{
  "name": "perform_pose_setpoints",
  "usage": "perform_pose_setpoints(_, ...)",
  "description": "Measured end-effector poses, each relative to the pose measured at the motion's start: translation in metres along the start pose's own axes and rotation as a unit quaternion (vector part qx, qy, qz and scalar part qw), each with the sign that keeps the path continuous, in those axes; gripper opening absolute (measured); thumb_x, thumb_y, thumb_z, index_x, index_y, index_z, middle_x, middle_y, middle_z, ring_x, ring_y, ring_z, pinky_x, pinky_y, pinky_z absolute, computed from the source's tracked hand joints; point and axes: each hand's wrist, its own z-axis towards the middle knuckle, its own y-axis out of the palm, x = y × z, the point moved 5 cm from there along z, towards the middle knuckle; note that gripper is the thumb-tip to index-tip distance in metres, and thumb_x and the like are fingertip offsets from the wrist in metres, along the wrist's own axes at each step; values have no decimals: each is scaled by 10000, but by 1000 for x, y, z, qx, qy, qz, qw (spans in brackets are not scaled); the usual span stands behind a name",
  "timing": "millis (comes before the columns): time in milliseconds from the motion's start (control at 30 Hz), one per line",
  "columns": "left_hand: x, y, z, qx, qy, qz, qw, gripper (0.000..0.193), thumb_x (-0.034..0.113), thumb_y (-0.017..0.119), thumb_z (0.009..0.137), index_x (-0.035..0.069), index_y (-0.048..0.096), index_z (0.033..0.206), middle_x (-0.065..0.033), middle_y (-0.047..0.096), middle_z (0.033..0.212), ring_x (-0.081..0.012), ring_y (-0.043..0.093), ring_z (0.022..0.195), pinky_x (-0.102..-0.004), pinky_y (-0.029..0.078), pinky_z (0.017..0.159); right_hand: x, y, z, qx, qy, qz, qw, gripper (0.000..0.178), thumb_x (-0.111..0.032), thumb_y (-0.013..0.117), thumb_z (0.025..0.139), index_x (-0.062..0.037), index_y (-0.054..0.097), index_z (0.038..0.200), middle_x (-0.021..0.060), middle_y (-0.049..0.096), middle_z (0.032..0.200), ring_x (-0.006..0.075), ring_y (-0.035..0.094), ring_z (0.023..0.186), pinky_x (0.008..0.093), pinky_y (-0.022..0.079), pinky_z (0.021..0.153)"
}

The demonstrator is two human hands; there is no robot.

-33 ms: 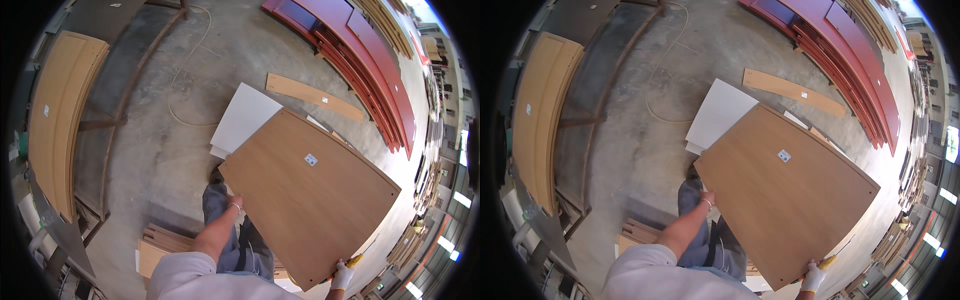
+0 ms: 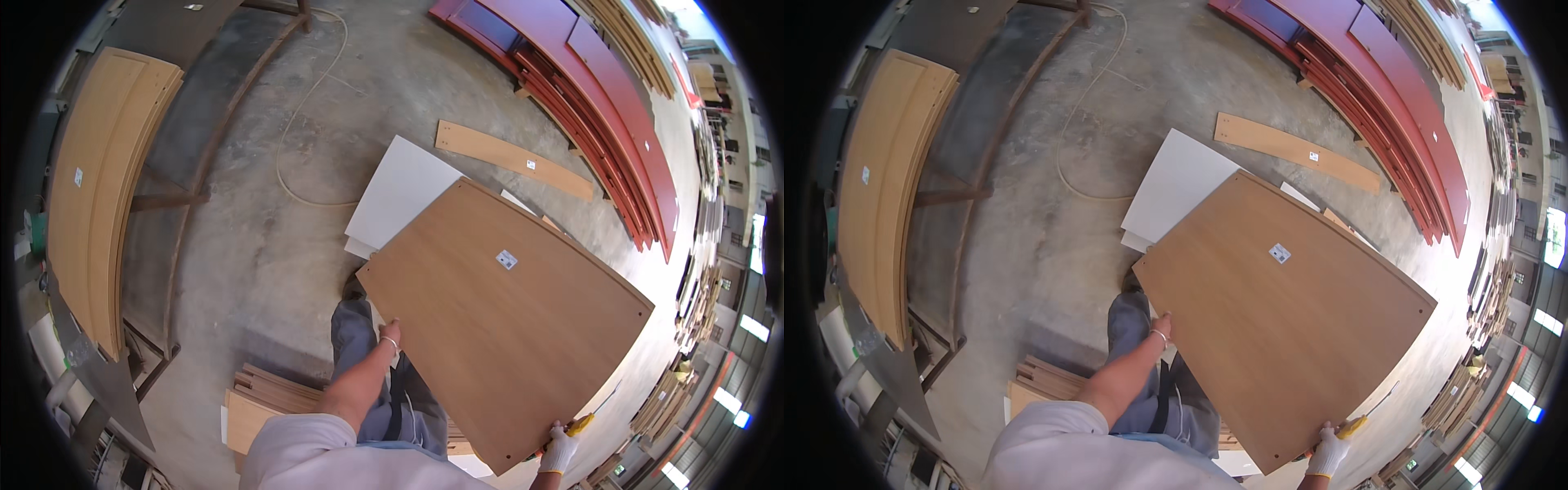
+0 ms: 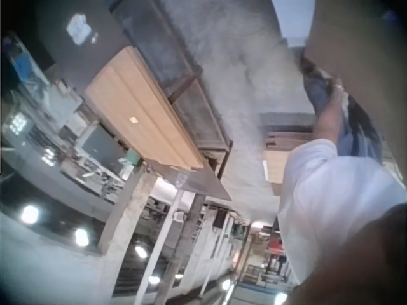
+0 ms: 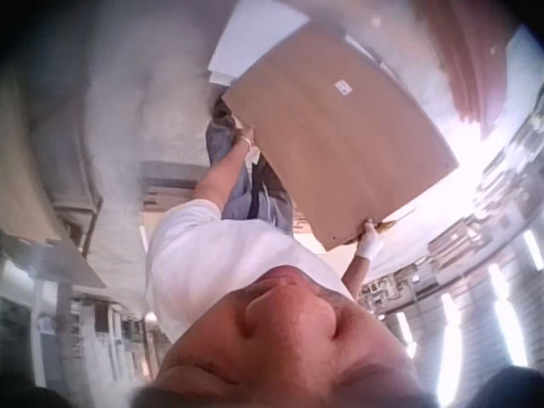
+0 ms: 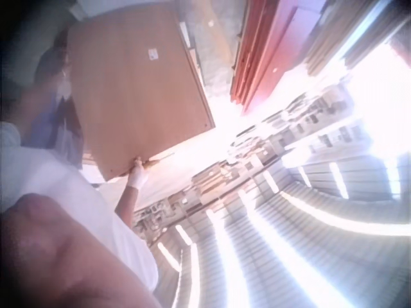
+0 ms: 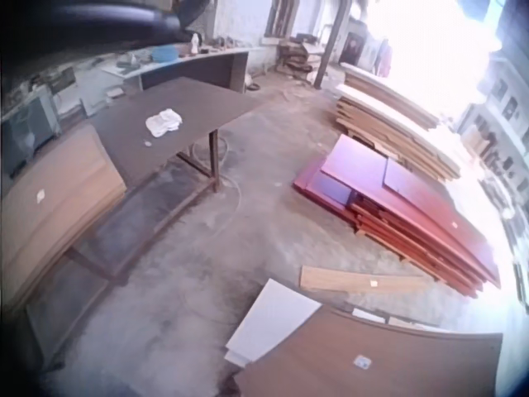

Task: The person repeatedly picks up flat wooden panels from the floor, uses a yellow-handled tool to work on pre-drilled holes, and places the panels onto a workbench. The person handles multiple panels one at a time throughout the clip.

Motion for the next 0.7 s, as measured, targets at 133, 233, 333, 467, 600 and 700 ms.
perform_pose_setpoints(133, 8, 7, -81, -126, -152, -264, 944, 535, 340, 725, 874, -23, 582, 1240, -155, 630, 1197, -286, 616, 1090, -452, 521, 899, 16, -12, 0, -42, -79, 73, 993, 357, 16, 667, 819, -5, 523, 1145, 9, 537, 817, 82, 508, 637, 231, 401, 520)
perform_pose_setpoints(233, 17, 2, -81, -149, -141, -257, 944, 534, 354, 728, 872, -9, 589, 1239, -145, 629, 1210, -284, 635, 1036, -441, 539, 875, -18, -2, -25, -48, -93, 65, 992, 282, 20, 627, 819, -8, 548, 1088, 18, 572, 848, 91, 521, 699, 232, 440, 638)
perform_pose_setpoints(333, 17, 1, -84, -156, -141, -259, 943, 540, 357, 730, 870, 12, 582, 1257, -132, 605, 1253, -278, 606, 1095, -453, 517, 919, -32, -7, -31, -55, -101, 66, 991, 277, 22, 617, 819, 8, 546, 1086, 17, 568, 835, 93, 522, 696, 241, 446, 639)
perform_pose_setpoints(467, 3, 7, -106, -145, -104, -259, 949, 544, 374, 716, 877, 54, 564, 1289, -106, 573, 1311, -278, 566, 1165, -470, 489, 964, -38, -23, -22, -49, -82, 33, 995, 249, 26, 607, 806, 27, 556, 1050, 4, 552, 811, 93, 515, 675, 239, 444, 620)
perform_pose_setpoints(600, -2, 16, -128, -170, -154, -234, 945, 507, 367, 693, 894, 74, 559, 1286, -99, 605, 1269, -295, 584, 1150, -496, 493, 949, -17, -34, -16, -50, -76, 27, 995, 256, 42, 599, 781, 10, 568, 1033, -6, 535, 793, 82, 496, 655, 230, 426, 598)
perform_pose_setpoints(700, -28, 32, -90, -217, -187, -283, 915, 451, 345, 667, 915, 76, 567, 1263, -103, 633, 1225, -311, 601, 1132, -526, 498, 932, -18, -29, -19, -95, -73, 17, 993, 301, 53, 585, 762, -9, 575, 1056, -15, 523, 802, 66, 458, 636, 224, 391, 559)
